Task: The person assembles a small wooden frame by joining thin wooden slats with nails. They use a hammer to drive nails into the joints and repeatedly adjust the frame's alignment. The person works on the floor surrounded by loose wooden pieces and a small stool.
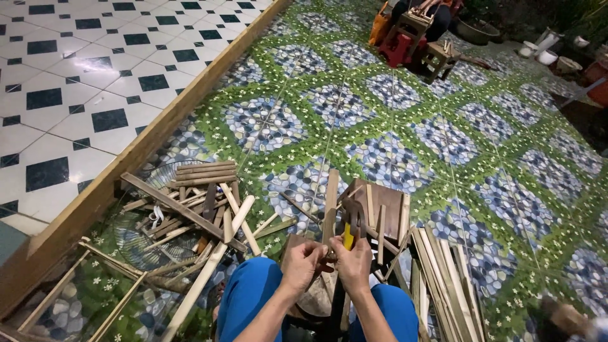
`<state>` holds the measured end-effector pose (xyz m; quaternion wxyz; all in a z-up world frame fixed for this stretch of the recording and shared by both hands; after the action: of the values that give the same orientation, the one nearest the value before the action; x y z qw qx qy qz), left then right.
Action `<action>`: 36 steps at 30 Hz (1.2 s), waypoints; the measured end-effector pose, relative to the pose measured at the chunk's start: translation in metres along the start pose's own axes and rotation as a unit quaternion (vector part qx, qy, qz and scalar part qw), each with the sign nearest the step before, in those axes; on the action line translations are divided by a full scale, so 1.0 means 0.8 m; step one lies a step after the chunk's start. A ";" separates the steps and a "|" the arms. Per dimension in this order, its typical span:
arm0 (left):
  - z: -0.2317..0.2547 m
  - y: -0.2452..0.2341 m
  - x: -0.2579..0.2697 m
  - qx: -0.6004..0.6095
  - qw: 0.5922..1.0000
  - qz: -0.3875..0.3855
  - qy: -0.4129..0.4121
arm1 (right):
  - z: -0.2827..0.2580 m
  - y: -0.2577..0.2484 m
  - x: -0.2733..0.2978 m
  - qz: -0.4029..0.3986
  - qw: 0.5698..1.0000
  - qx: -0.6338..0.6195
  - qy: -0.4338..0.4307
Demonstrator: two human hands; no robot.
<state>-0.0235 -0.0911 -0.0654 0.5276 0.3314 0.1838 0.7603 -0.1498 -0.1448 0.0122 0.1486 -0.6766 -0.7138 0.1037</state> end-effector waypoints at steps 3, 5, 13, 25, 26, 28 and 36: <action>0.005 0.003 0.004 -0.003 1.000 0.001 0.011 | 0.001 -0.001 0.003 -0.002 1.000 -0.008 0.004; 0.017 0.008 0.010 -0.007 1.000 0.001 0.019 | -0.009 -0.001 0.009 -0.008 1.000 -0.003 0.015; 0.030 -0.001 0.012 -0.033 0.997 0.013 0.064 | -0.004 -0.026 0.032 -0.065 0.990 0.085 0.097; 0.043 0.014 0.025 -0.036 0.995 -0.045 0.078 | -0.070 -0.090 0.074 -0.129 0.959 0.232 0.096; 0.038 0.012 0.021 -0.036 0.995 -0.045 0.077 | -0.076 -0.087 0.073 -0.129 0.959 0.232 0.097; 0.023 0.004 0.011 -0.022 0.998 -0.031 0.055 | -0.083 -0.079 0.075 -0.157 0.939 0.288 0.103; 0.029 0.002 0.014 -0.050 0.995 -0.020 0.078 | -0.051 -0.073 0.067 -0.182 0.940 0.252 0.137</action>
<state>-0.0110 -0.0827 -0.0443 0.5429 0.2403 0.1925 0.7814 -0.1919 -0.0970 0.0745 0.4272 -0.4830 -0.7479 0.1576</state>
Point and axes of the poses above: each hand's wrist, its own x-axis away from the middle knuckle, its own y-axis out of the palm, z = x × y, the point moved 10 cm from there along -x, towards the middle knuckle, and after that the axes turned 5 degrees about x, right-handed, at the moved point
